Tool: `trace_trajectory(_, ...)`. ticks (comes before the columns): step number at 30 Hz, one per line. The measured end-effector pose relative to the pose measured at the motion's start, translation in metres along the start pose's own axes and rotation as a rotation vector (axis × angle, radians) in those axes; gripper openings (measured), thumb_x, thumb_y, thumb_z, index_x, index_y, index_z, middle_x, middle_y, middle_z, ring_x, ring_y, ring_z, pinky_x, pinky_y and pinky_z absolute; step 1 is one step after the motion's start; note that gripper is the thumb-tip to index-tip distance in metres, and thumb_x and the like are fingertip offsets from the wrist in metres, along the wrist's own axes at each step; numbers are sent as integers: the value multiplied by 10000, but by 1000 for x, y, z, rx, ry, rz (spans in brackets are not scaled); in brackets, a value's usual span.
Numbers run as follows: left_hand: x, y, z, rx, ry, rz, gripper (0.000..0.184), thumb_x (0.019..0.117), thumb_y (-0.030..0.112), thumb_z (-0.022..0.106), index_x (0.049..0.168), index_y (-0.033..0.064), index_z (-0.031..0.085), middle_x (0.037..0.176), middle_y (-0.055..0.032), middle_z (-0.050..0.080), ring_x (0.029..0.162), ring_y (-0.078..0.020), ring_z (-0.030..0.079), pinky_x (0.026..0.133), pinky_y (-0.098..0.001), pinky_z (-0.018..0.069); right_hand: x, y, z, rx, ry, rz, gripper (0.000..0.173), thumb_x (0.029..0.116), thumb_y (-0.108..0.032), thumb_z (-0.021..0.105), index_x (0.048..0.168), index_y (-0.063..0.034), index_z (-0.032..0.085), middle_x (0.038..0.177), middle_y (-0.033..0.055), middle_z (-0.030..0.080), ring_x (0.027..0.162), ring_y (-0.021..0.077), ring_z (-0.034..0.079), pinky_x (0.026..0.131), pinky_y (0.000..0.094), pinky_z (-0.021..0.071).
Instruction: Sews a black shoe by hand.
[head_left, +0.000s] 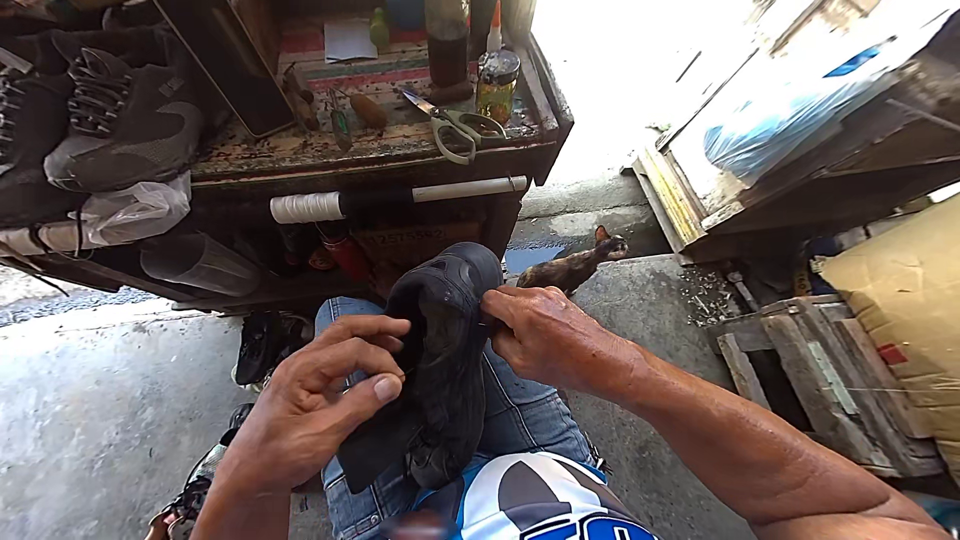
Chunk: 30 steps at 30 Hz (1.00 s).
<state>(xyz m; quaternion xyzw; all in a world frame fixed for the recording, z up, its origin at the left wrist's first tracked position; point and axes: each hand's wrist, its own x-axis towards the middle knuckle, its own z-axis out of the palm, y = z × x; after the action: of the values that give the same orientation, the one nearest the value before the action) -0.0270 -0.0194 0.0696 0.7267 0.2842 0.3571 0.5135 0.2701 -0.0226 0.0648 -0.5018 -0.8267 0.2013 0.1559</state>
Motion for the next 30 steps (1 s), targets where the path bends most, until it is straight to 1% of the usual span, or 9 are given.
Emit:
trace_trajectory(3,11,-11,7,-502,-73,-24,186,1033,280,617,1059,131,726,1092,-49,725,826,-103,696,688,-238,590,1,4,7,74,63,-44,102,925,-156,588,876,-113,667,765,1,626,681,118,619,583,329,504)
trace_trajectory(6,22,-18,18,-213,87,-191,137,1007,181,643,1028,94,746,903,1,718,701,-50,637,620,-192,544,2,10,12,123,122,-87,135,937,-172,594,850,-106,674,755,-1,632,677,99,621,584,309,509)
trace_trajectory(8,31,-22,29,166,114,-239,153,1001,175,628,1040,126,768,949,44,731,810,-29,669,728,-201,567,3,12,14,140,146,-113,147,949,-176,597,848,-104,676,763,-2,641,688,93,626,592,301,516)
trace_trajectory(10,36,-28,37,329,96,-215,171,1006,175,605,1027,157,774,968,65,725,924,-6,672,847,-215,565,3,12,16,144,163,-142,149,949,-170,598,846,-99,679,762,1,643,689,91,628,591,294,517)
trace_trajectory(14,44,-33,36,174,17,-187,155,1006,119,601,1008,122,755,943,50,738,888,-14,686,818,-205,580,4,14,20,148,180,-174,158,959,-176,597,859,-91,685,762,6,639,680,96,623,583,291,511)
trace_trajectory(19,49,-34,28,-37,-131,-295,137,971,76,612,1081,96,692,943,41,726,881,-27,684,823,-214,579,6,18,24,183,159,-181,158,980,-184,599,883,-88,680,790,5,646,700,89,630,596,281,522)
trace_trajectory(23,51,-38,30,44,-107,-332,115,963,110,626,1065,103,680,895,33,721,829,-42,689,766,-227,587,-4,29,33,156,224,-132,216,1026,-288,593,934,-105,662,714,-13,610,607,104,585,534,314,486)
trace_trajectory(27,54,-38,35,106,-138,-285,227,995,168,630,1211,145,695,982,33,741,894,-59,702,824,-248,596,-17,40,45,98,341,-74,268,1045,-313,554,899,-107,645,654,-11,566,552,121,554,482,327,438)
trace_trajectory(30,54,-37,40,138,-146,-260,249,1005,156,609,1241,155,688,980,38,740,891,-50,700,823,-245,595,-21,41,49,97,357,-58,278,1050,-297,544,864,-109,629,642,-13,544,550,117,539,481,320,422)
